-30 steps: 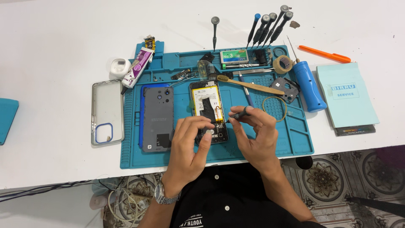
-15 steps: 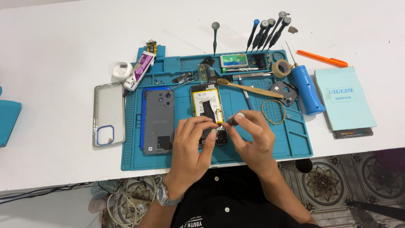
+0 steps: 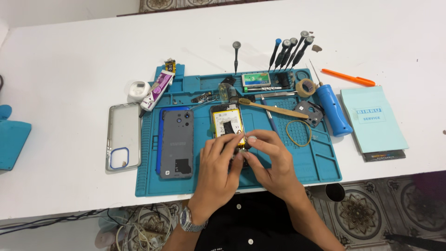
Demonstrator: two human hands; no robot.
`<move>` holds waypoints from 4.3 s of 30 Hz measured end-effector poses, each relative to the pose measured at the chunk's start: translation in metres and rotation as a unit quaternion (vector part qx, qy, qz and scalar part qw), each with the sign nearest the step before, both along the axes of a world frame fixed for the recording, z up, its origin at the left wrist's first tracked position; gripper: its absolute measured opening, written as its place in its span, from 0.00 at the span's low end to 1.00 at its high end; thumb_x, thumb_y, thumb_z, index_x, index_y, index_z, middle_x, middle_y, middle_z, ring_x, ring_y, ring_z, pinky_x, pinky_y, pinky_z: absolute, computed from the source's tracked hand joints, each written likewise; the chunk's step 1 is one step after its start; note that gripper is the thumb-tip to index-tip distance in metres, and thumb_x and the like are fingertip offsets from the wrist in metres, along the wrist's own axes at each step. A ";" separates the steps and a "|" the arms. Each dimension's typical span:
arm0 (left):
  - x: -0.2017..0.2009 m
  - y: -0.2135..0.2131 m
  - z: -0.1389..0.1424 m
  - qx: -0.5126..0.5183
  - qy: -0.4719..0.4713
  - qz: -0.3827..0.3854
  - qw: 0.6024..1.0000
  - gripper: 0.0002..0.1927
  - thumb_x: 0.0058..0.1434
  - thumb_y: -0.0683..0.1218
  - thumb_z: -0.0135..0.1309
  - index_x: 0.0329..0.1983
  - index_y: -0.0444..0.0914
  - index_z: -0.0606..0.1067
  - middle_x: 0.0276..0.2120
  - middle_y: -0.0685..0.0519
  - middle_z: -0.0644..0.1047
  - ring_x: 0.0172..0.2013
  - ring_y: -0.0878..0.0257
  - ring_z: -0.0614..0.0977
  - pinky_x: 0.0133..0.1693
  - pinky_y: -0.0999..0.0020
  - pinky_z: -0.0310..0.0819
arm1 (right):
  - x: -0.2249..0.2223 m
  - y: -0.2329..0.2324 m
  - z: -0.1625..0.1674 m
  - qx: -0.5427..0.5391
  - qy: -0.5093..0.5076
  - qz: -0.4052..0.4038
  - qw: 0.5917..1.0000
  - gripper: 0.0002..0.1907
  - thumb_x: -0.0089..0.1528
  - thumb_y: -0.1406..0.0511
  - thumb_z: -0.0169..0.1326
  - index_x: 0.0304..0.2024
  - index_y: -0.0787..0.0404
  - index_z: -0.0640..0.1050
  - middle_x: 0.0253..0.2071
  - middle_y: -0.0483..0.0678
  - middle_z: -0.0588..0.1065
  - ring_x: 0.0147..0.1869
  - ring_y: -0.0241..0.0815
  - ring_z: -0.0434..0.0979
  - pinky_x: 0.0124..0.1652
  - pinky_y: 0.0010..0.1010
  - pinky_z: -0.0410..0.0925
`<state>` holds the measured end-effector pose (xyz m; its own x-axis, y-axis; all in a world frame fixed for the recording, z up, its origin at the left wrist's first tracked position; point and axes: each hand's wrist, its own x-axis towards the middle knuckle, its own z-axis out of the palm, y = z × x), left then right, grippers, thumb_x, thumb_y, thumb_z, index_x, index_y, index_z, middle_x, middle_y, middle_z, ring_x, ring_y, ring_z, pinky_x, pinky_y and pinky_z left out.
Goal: The person repairs a disassembled smartphone on a blue repair mat, using a screwdriver to remove and tighten small screws from the phone's internal board and handling tiny components by hand. They pick up and reposition small parts and work on the phone chassis throughout the clip.
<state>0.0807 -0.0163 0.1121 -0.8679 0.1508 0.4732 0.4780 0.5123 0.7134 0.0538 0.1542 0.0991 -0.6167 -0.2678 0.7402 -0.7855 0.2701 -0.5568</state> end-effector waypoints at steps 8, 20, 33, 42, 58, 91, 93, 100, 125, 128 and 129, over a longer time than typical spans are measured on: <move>-0.001 -0.003 -0.002 0.029 -0.003 -0.022 0.999 0.14 0.71 0.51 0.50 0.43 0.36 0.78 0.54 0.50 0.77 0.51 0.54 0.74 0.53 0.60 0.66 | 0.001 0.001 0.003 0.016 0.037 -0.034 0.999 0.26 0.60 0.73 0.64 0.58 0.57 0.71 0.55 0.56 0.75 0.54 0.50 0.79 0.49 0.34 0.75; 0.001 -0.007 0.001 0.032 0.006 -0.077 0.996 0.22 0.74 0.55 0.43 0.49 0.32 0.78 0.61 0.47 0.75 0.59 0.52 0.72 0.61 0.58 0.63 | 0.001 0.002 0.010 0.001 0.068 -0.103 0.992 0.19 0.61 0.77 0.61 0.53 0.61 0.76 0.51 0.52 0.79 0.51 0.47 0.79 0.47 0.32 0.74; 0.005 -0.012 -0.013 0.125 -0.054 -0.081 0.987 0.18 0.68 0.56 0.51 0.39 0.37 0.77 0.49 0.47 0.81 0.52 0.55 0.78 0.56 0.60 0.70 | 0.001 -0.001 0.016 0.044 0.067 -0.123 0.989 0.24 0.59 0.76 0.62 0.57 0.61 0.75 0.54 0.51 0.77 0.53 0.50 0.77 0.50 0.35 0.71; 0.003 -0.012 -0.019 0.095 0.002 -0.097 0.991 0.44 0.70 0.59 0.50 0.77 0.28 0.51 0.56 0.44 0.75 0.60 0.53 0.73 0.64 0.53 0.59 | 0.002 -0.001 0.015 0.053 0.062 -0.119 0.989 0.25 0.59 0.76 0.62 0.58 0.59 0.75 0.54 0.52 0.76 0.53 0.50 0.76 0.51 0.37 0.69; 0.001 -0.016 -0.011 0.094 0.044 -0.100 0.990 0.22 0.62 0.62 0.60 0.24 0.41 0.76 0.59 0.46 0.80 0.58 0.55 0.78 0.60 0.59 0.67 | 0.001 -0.002 0.013 0.047 0.058 -0.109 0.991 0.25 0.61 0.74 0.62 0.60 0.58 0.71 0.54 0.53 0.75 0.52 0.48 0.77 0.50 0.37 0.69; 0.006 -0.014 -0.008 0.088 0.010 -0.103 0.991 0.34 0.61 0.75 0.48 0.27 0.42 0.81 0.70 0.39 0.68 0.66 0.42 0.63 0.69 0.42 0.54 | 0.001 -0.001 0.012 0.026 0.021 -0.098 0.995 0.24 0.62 0.76 0.59 0.60 0.59 0.71 0.53 0.53 0.77 0.51 0.49 0.77 0.49 0.36 0.70; 0.006 -0.015 -0.012 0.078 0.024 -0.114 0.990 0.33 0.62 0.73 0.51 0.25 0.41 0.80 0.72 0.37 0.67 0.68 0.41 0.63 0.69 0.44 0.54 | 0.002 -0.001 0.011 0.033 0.030 -0.088 0.995 0.24 0.62 0.76 0.59 0.60 0.59 0.71 0.53 0.54 0.76 0.52 0.50 0.77 0.49 0.36 0.70; 0.006 -0.019 -0.016 0.131 -0.063 -0.081 0.986 0.31 0.53 0.74 0.57 0.28 0.43 0.80 0.40 0.56 0.85 0.50 0.55 0.80 0.54 0.58 0.67 | 0.000 -0.001 0.010 0.022 0.026 -0.099 0.995 0.24 0.63 0.76 0.59 0.60 0.58 0.71 0.53 0.53 0.77 0.51 0.49 0.78 0.49 0.36 0.70; 0.005 -0.014 -0.003 0.110 0.014 -0.091 0.990 0.41 0.56 0.69 0.56 0.58 0.32 0.71 0.64 0.40 0.70 0.65 0.46 0.65 0.66 0.49 0.52 | 0.002 -0.001 0.013 0.024 0.018 -0.077 0.997 0.24 0.63 0.77 0.57 0.61 0.60 0.70 0.54 0.54 0.76 0.53 0.50 0.77 0.51 0.36 0.70; 0.005 -0.013 -0.002 0.072 0.031 -0.099 0.992 0.31 0.55 0.68 0.58 0.41 0.36 0.78 0.69 0.38 0.67 0.68 0.42 0.62 0.68 0.44 0.47 | 0.002 -0.001 0.012 0.012 0.014 -0.075 0.997 0.24 0.64 0.77 0.57 0.61 0.59 0.70 0.55 0.54 0.76 0.54 0.50 0.77 0.51 0.36 0.70; 0.006 -0.014 -0.003 0.064 0.034 -0.096 0.993 0.26 0.56 0.67 0.59 0.31 0.40 0.79 0.70 0.39 0.69 0.70 0.41 0.62 0.70 0.44 0.46 | 0.002 -0.001 0.012 0.016 0.013 -0.078 0.997 0.24 0.63 0.77 0.57 0.61 0.60 0.70 0.54 0.54 0.76 0.53 0.50 0.77 0.51 0.36 0.70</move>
<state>0.0866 -0.0300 0.1089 -0.7943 0.2453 0.5557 0.6074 0.3143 0.7295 0.0554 0.1532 0.1113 -0.6342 -0.1930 0.7487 -0.7459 0.4078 -0.5267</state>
